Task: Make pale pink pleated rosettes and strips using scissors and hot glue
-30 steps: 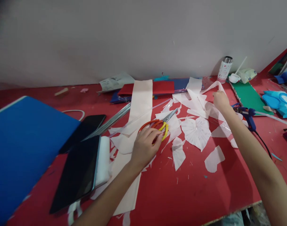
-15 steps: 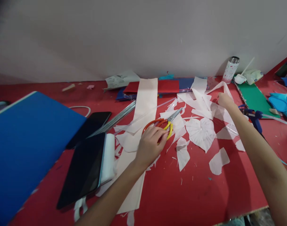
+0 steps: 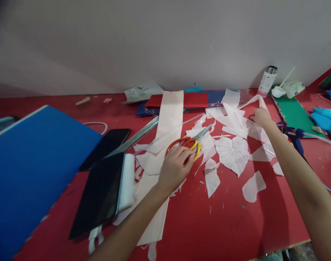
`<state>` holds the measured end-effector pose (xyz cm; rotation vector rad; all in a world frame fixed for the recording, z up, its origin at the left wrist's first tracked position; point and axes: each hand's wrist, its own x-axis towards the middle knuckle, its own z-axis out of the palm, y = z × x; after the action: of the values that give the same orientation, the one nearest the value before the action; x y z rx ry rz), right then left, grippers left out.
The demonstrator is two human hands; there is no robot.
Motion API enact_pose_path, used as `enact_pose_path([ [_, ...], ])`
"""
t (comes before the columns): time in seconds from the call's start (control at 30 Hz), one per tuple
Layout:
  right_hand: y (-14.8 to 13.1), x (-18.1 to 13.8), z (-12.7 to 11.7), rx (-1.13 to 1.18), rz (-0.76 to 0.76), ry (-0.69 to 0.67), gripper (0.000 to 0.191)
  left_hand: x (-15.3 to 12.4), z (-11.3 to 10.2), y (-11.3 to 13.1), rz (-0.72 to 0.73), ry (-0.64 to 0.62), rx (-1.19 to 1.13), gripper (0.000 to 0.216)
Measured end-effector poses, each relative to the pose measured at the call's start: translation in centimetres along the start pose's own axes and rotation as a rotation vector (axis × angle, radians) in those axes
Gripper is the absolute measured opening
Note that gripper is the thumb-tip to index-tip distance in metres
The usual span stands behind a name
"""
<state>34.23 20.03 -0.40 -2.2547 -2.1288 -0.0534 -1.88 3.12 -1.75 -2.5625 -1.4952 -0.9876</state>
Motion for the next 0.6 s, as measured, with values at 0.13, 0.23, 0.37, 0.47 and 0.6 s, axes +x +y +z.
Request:
enact_pose_path([
  [0.13, 0.0, 0.0, -0.1, -0.03, -0.018, -0.011, 0.029, -0.1, 0.2, -0.2, 0.001, -0.001, 0.019, 0.015],
  [0.23, 0.0, 0.2, -0.1, -0.049, -0.027, -0.024, 0.03, -0.1, 0.2, -0.1, 0.003, 0.002, 0.03, 0.014],
  [0.37, 0.0, 0.4, -0.1, -0.065, -0.034, -0.043, 0.027, -0.1, 0.2, 0.0, 0.015, 0.013, 0.036, 0.015],
  [0.47, 0.1, 0.7, -0.2, -0.073, -0.029, -0.063, 0.024, -0.1, 0.2, 0.0, 0.016, 0.016, 0.046, 0.014],
  [0.6, 0.2, 1.1, -0.3, -0.074, -0.022, -0.099, 0.028, 0.0, 0.1, 0.0, 0.018, 0.014, 0.047, 0.015],
])
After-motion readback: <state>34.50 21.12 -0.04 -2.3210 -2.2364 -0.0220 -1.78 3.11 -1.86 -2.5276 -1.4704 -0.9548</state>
